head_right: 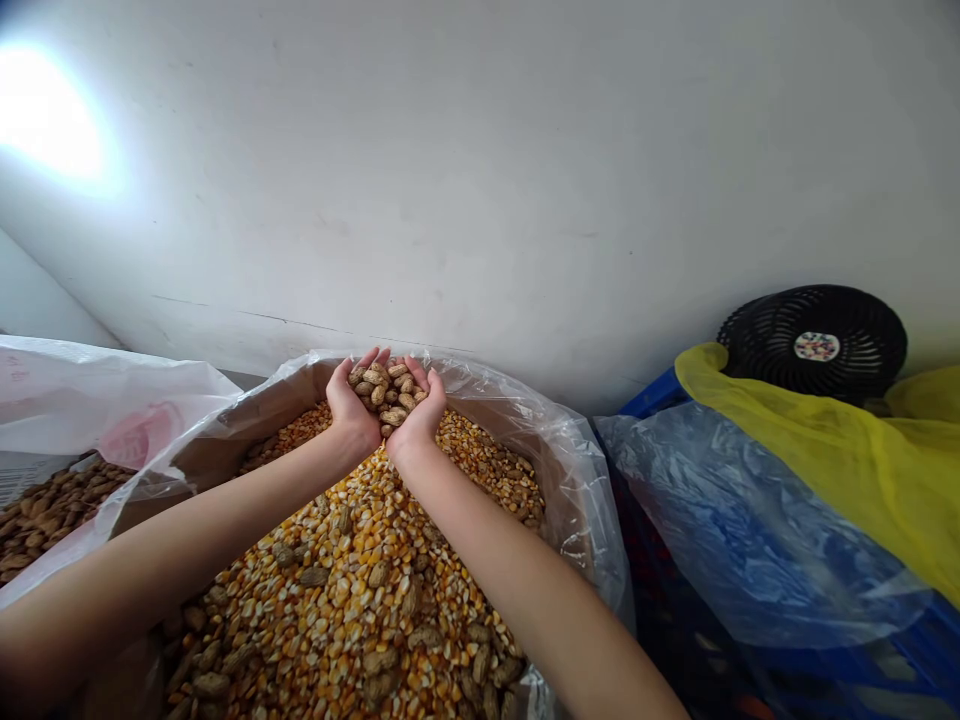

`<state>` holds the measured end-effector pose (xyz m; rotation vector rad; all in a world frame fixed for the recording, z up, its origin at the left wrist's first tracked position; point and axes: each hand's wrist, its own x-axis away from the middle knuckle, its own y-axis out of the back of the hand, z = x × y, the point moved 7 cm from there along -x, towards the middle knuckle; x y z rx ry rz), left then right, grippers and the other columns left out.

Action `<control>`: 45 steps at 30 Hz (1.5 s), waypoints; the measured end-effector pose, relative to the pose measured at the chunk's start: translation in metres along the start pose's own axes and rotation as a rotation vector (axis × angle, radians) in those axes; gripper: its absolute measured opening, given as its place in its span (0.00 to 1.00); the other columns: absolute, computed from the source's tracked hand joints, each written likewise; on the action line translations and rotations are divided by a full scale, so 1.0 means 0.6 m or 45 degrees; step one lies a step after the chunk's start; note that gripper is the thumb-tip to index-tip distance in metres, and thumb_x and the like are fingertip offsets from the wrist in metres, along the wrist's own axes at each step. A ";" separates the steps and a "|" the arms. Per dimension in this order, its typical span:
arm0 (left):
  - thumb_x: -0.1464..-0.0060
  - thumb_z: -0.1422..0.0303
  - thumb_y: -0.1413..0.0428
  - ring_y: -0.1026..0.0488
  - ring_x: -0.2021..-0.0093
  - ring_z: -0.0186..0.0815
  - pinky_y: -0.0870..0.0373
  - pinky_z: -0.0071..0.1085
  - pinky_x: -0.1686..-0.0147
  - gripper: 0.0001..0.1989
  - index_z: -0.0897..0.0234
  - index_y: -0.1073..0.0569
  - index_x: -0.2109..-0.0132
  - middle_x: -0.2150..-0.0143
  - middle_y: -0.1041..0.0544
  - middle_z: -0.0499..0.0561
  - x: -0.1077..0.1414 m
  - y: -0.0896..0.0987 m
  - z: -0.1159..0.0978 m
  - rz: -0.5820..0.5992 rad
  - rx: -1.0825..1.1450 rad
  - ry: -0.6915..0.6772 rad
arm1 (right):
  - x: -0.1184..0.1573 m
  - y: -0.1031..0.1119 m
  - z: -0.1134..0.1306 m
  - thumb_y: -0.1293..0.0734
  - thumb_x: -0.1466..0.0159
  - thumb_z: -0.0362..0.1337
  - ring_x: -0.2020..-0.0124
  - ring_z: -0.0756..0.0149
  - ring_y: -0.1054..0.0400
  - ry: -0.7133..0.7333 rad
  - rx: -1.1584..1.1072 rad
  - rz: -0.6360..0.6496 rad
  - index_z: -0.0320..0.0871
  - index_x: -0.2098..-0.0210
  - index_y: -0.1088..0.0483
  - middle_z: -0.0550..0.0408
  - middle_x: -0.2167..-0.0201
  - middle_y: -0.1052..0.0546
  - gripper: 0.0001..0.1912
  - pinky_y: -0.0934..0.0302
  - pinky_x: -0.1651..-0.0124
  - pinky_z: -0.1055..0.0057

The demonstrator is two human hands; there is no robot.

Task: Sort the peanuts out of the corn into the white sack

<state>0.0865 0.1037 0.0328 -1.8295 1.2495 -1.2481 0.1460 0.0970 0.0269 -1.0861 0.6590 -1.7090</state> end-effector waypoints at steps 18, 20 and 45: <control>0.57 0.67 0.53 0.29 0.67 0.35 0.34 0.33 0.61 0.09 0.67 0.31 0.74 0.71 0.28 0.51 -0.006 0.003 0.010 0.035 0.129 0.087 | 0.001 -0.003 0.012 0.45 0.44 0.41 0.73 0.69 0.31 0.063 -0.034 -0.026 0.41 0.73 0.32 0.56 0.75 0.26 0.14 0.34 0.67 0.70; 0.57 0.67 0.53 0.29 0.68 0.35 0.33 0.33 0.62 0.09 0.67 0.31 0.75 0.72 0.28 0.51 -0.006 0.003 0.011 0.018 0.148 0.097 | 0.000 -0.001 0.012 0.46 0.44 0.41 0.74 0.70 0.31 0.057 -0.051 -0.034 0.40 0.73 0.32 0.56 0.76 0.26 0.15 0.35 0.68 0.71; 0.50 0.61 0.57 0.35 0.53 0.40 0.38 0.35 0.53 0.18 0.63 0.32 0.55 0.49 0.34 0.51 0.012 -0.042 -0.017 0.177 0.084 0.210 | 0.010 -0.035 0.032 0.47 0.43 0.43 0.66 0.69 0.32 0.025 -0.022 0.020 0.46 0.63 0.32 0.56 0.66 0.27 0.17 0.36 0.62 0.65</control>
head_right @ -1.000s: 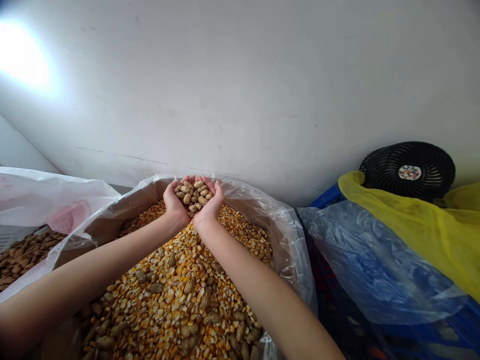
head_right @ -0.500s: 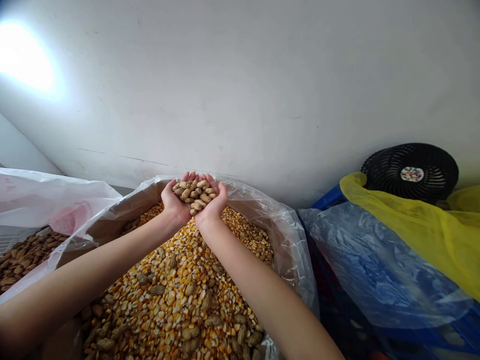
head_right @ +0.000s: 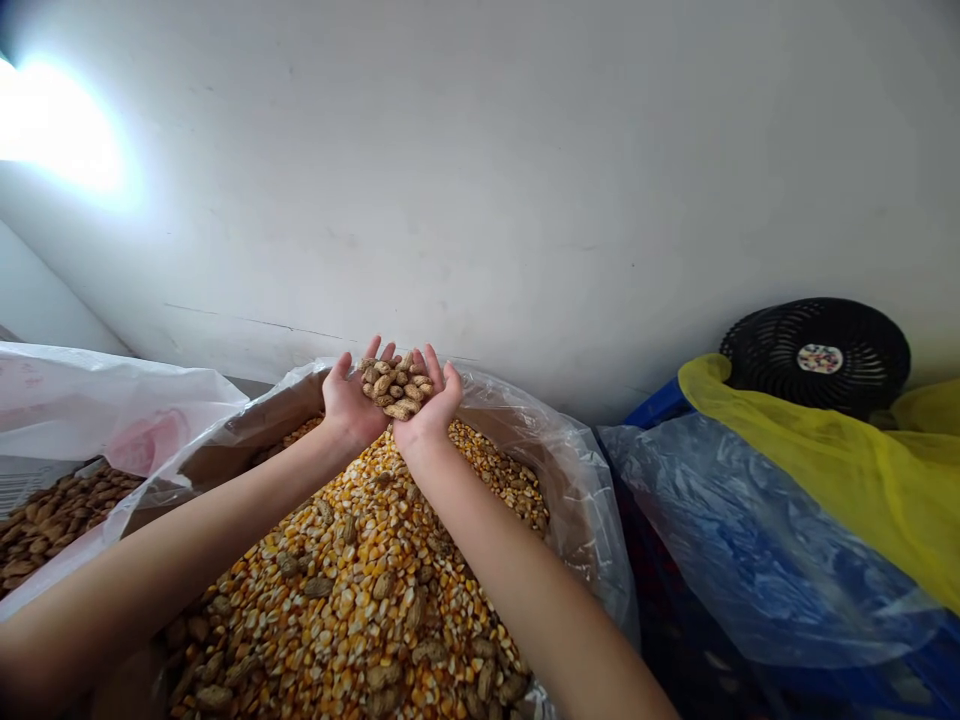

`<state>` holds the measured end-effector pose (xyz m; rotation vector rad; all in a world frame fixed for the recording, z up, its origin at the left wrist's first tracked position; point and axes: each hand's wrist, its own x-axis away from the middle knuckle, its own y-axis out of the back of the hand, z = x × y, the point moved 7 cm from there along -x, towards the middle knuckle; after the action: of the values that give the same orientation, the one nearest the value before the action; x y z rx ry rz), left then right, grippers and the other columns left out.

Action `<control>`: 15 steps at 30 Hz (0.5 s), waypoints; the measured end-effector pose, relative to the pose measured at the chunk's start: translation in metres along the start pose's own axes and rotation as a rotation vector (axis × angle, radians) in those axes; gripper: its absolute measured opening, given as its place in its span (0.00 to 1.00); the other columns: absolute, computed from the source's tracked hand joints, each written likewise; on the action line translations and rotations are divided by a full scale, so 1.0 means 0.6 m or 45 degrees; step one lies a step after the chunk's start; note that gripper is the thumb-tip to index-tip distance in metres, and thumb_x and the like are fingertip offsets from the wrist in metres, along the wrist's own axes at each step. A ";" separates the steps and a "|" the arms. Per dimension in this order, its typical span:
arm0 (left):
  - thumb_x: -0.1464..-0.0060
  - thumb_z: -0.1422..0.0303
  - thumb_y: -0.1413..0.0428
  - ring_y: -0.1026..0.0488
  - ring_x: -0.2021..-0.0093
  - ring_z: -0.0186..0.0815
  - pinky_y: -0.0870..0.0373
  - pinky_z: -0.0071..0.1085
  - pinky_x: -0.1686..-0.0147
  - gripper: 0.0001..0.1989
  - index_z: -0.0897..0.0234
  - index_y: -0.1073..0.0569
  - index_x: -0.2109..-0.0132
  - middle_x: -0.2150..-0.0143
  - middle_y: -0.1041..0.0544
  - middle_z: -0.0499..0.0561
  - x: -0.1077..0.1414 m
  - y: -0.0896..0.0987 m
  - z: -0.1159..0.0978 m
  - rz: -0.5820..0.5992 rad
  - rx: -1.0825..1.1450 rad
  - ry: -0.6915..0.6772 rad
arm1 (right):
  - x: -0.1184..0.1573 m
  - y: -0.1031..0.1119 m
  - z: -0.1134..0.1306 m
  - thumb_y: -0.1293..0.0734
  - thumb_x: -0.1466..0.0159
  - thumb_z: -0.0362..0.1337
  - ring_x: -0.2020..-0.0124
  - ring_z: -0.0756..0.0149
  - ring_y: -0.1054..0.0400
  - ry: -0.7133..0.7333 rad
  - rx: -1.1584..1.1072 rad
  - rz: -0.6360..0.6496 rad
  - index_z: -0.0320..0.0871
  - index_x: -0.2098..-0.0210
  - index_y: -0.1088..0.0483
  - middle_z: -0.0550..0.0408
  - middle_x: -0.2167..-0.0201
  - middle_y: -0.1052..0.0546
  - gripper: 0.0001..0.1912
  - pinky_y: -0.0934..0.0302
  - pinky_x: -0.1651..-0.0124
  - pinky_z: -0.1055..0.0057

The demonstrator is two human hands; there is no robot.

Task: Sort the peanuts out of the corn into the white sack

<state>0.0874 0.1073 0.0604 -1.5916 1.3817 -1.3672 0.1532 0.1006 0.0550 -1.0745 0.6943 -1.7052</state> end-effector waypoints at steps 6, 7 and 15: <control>0.51 0.67 0.55 0.34 0.53 0.37 0.39 0.33 0.52 0.14 0.64 0.29 0.60 0.52 0.31 0.50 -0.003 0.004 0.004 0.013 0.001 -0.054 | 0.000 -0.008 -0.003 0.47 0.44 0.44 0.61 0.68 0.33 0.020 0.031 0.113 0.44 0.63 0.31 0.56 0.61 0.28 0.18 0.39 0.55 0.65; 0.52 0.68 0.54 0.33 0.54 0.38 0.38 0.33 0.52 0.13 0.64 0.29 0.60 0.53 0.31 0.51 -0.003 0.003 0.004 0.012 -0.007 -0.040 | 0.000 -0.011 -0.003 0.47 0.43 0.44 0.61 0.68 0.33 0.018 0.044 0.138 0.44 0.64 0.31 0.56 0.60 0.28 0.18 0.39 0.55 0.66; 0.53 0.68 0.55 0.30 0.59 0.37 0.35 0.36 0.56 0.15 0.65 0.30 0.59 0.59 0.29 0.54 -0.004 0.006 0.006 -0.006 -0.050 0.069 | 0.003 -0.007 0.002 0.48 0.43 0.42 0.63 0.70 0.32 0.053 0.132 0.071 0.45 0.62 0.33 0.55 0.60 0.28 0.17 0.37 0.60 0.69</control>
<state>0.0900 0.1077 0.0555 -1.5941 1.4458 -1.4035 0.1521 0.1007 0.0595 -0.9418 0.6490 -1.7007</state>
